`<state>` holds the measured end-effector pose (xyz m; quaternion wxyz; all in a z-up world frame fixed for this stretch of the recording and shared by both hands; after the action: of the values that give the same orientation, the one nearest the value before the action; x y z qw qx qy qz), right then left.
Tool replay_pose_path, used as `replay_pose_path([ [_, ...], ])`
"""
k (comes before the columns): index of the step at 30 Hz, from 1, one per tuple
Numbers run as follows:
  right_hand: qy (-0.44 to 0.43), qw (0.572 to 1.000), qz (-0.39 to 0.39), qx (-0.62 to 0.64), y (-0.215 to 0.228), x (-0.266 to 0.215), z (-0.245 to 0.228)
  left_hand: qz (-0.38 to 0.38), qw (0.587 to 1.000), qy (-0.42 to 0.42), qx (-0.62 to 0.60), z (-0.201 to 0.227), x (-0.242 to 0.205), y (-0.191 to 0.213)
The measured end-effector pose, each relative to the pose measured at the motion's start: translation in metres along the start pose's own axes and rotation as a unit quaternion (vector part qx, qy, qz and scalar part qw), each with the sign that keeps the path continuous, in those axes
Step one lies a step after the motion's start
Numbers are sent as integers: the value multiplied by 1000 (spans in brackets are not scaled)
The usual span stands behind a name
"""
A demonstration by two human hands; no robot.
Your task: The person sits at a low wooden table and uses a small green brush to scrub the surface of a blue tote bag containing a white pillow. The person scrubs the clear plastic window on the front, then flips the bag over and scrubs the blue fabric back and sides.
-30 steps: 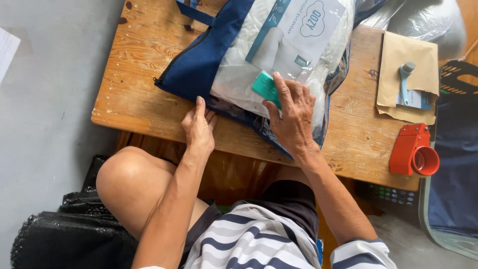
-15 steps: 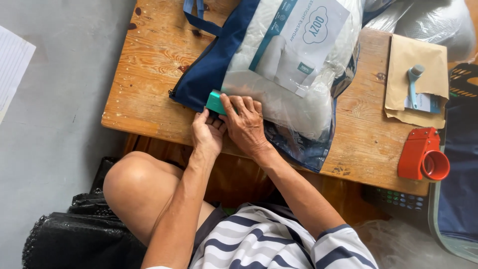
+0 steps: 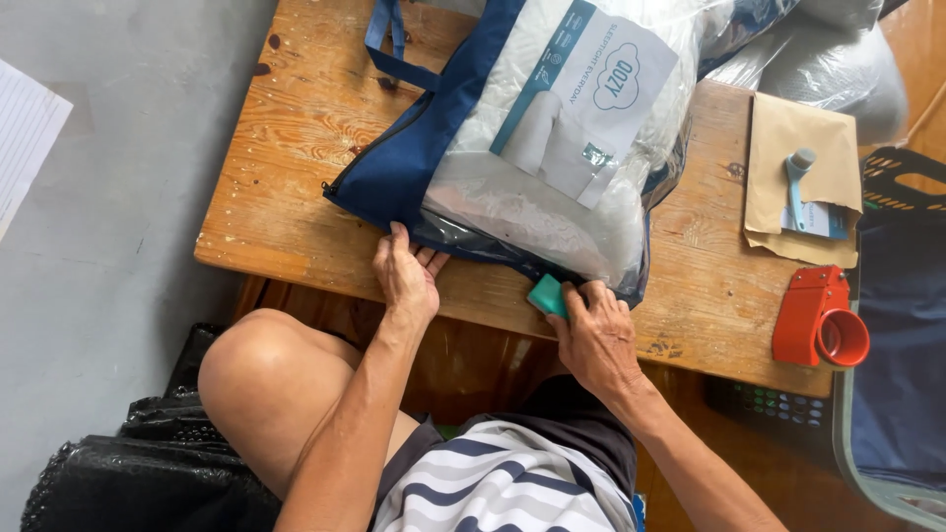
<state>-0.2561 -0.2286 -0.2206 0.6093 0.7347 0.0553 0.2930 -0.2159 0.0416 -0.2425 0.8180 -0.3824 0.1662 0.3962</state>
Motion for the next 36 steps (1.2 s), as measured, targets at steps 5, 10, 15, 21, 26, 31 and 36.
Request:
replay_pose_path([
  [5, 13, 993, 77, 92, 37, 42, -41, -59, 995, 42, 62, -18, -29, -7],
  [10, 59, 979, 177, 83, 1, 101, -81, -121, 983, 120, 72, -73, 3, 23],
  [15, 89, 977, 182, 69, -16, 98, -73, -123, 980, 157, -11, -77, 8, 23],
  [21, 58, 991, 120, 16, 3, 32, -21, -96, 991, 92, 15, -50, -24, 1],
  [26, 13, 996, 74, 45, 22, 8, -16, -89, 992, 82, 42, -46, -39, -5],
  [31, 14, 984, 141, 105, 29, 55, -57, -143, 976, 149, 69, -89, -22, 17],
  [36, 62, 976, 193, 81, -23, 70, -50, -160, 962, 218, 29, -124, 9, 34],
])
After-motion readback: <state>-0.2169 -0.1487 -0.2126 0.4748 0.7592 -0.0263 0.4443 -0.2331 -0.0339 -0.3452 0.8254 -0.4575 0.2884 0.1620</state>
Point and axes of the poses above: each hand's wrist, its own x-axis towards the middle knuckle, its own y-axis out of the back of the hand, z = x × y, the point moved 1 cm from there along x, towards the middle knuckle, and after that the axes turned 5 degrees about -y, right-handed, at the moved point
